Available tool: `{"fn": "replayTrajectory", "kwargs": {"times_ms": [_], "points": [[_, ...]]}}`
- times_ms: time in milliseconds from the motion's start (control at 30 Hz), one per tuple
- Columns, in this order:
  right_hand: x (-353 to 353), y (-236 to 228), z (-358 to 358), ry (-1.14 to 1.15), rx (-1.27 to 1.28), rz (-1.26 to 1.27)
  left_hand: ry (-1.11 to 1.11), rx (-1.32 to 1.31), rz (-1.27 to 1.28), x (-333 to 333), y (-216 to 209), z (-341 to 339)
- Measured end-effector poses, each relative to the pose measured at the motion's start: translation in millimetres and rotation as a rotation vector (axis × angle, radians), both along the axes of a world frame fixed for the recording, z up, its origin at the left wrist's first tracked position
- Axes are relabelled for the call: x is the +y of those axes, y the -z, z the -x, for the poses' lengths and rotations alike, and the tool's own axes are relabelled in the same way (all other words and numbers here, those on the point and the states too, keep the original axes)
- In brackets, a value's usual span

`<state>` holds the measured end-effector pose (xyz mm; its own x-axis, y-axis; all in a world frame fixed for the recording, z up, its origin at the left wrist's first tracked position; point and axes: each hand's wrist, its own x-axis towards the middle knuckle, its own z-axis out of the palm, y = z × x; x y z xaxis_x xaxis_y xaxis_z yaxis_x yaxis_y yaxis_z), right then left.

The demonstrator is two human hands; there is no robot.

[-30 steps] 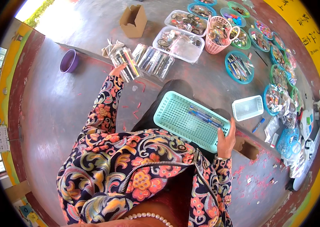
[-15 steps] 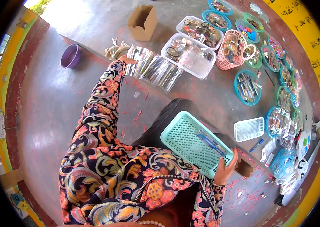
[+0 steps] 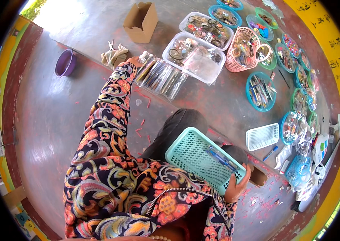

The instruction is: The person sits on the floor and organizes markers from a blue basket into a clear plastic bag. They pick up markers one by one, place them into the bag, and occasionally adjust the items inside.

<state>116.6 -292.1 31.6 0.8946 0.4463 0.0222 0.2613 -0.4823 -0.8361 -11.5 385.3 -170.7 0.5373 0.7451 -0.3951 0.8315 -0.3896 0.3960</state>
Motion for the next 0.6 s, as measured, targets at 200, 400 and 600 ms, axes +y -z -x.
{"fn": "replayTrajectory", "kwargs": {"times_ms": [200, 400, 600], "points": [[6, -6, -11, -0.090, -0.009, 0.007, -0.304, -0.291, -0.144, -12, 43, 67], [7, -6, -5, -0.021, -0.078, 0.053, -0.275, 0.045, -0.259, -97, -29, 54], [3, -8, -13, -0.024, -0.111, 0.073, -0.407, 0.009, -0.055, -90, -15, 24]]}}
